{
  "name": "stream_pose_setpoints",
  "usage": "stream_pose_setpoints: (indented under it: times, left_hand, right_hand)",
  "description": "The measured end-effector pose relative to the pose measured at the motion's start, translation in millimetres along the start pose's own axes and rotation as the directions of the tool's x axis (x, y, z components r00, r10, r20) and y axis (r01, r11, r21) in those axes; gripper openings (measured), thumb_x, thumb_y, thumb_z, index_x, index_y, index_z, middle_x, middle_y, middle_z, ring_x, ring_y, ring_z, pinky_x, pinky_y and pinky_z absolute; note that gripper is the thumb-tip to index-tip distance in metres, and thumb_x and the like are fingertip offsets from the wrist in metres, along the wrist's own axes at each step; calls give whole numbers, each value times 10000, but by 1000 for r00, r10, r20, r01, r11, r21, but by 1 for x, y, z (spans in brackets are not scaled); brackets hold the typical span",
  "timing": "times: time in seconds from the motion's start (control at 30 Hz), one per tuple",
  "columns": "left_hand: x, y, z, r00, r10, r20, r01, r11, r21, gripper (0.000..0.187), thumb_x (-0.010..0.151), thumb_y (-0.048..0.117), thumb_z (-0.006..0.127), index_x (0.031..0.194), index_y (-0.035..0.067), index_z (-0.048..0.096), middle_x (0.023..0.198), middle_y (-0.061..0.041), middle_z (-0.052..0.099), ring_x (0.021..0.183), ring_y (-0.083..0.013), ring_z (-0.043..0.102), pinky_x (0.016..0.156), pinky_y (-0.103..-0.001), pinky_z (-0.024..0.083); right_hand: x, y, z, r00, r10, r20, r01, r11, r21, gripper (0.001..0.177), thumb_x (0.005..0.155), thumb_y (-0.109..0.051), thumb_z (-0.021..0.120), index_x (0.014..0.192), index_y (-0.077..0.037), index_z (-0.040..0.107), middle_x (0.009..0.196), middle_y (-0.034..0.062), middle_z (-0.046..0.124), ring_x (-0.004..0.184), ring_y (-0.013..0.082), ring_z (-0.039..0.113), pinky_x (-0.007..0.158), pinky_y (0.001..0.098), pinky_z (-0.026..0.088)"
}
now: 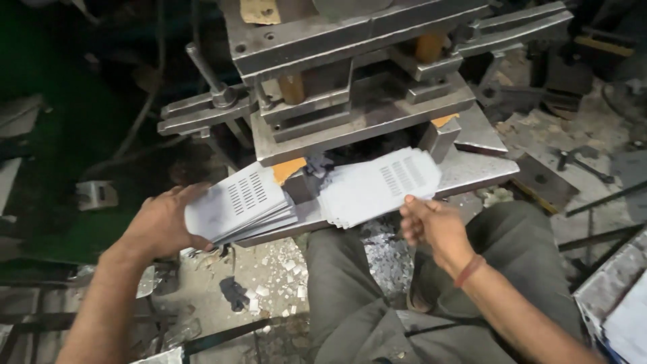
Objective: Operating a manual stamping machine to process metal plates.
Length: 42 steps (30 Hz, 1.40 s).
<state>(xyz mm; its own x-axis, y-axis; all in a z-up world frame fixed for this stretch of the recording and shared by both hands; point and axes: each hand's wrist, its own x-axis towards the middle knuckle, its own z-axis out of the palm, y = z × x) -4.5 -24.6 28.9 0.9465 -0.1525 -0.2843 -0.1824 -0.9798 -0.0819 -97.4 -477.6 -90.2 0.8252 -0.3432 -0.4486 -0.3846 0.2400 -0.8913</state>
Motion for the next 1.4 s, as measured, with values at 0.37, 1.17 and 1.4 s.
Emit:
stream_pose_setpoints:
  times: [0.37, 1.17, 1.4]
  left_hand:
    - [-3, -7, -3, 998, 47, -45, -60, 937, -345, 1057, 490, 377, 983, 1446, 290, 542, 1080, -33, 777, 1256, -294, 630, 1111, -464, 499]
    - [-43, 11, -26, 982, -169, -79, 40, 604, -796, 343, 800, -38, 809, 1116, -17, 678, 818, -157, 710, 640, -232, 652, 579, -325, 547]
    - [-83, 58, 35, 865, -312, -393, -307, 291, -906, 184, 846, -75, 763, 1016, -20, 719, 851, -105, 726, 672, -145, 610, 636, -242, 523]
  right_hand:
    - [-35, 14, 28, 977, 134, 165, -113, 985, -132, 234, 881, -160, 786, 845, 61, 715, 620, 198, 653, 425, 252, 644, 354, 325, 545]
    - [-63, -3, 44, 867, 256, 427, -77, 916, -394, 136, 951, -83, 692, 999, 32, 746, 756, 153, 727, 565, 191, 622, 522, 285, 526]
    - [-99, -8, 88, 576, 354, 737, 283, 759, -586, 274, 918, -162, 747, 1163, -40, 739, 886, 48, 758, 624, 84, 665, 561, 194, 534]
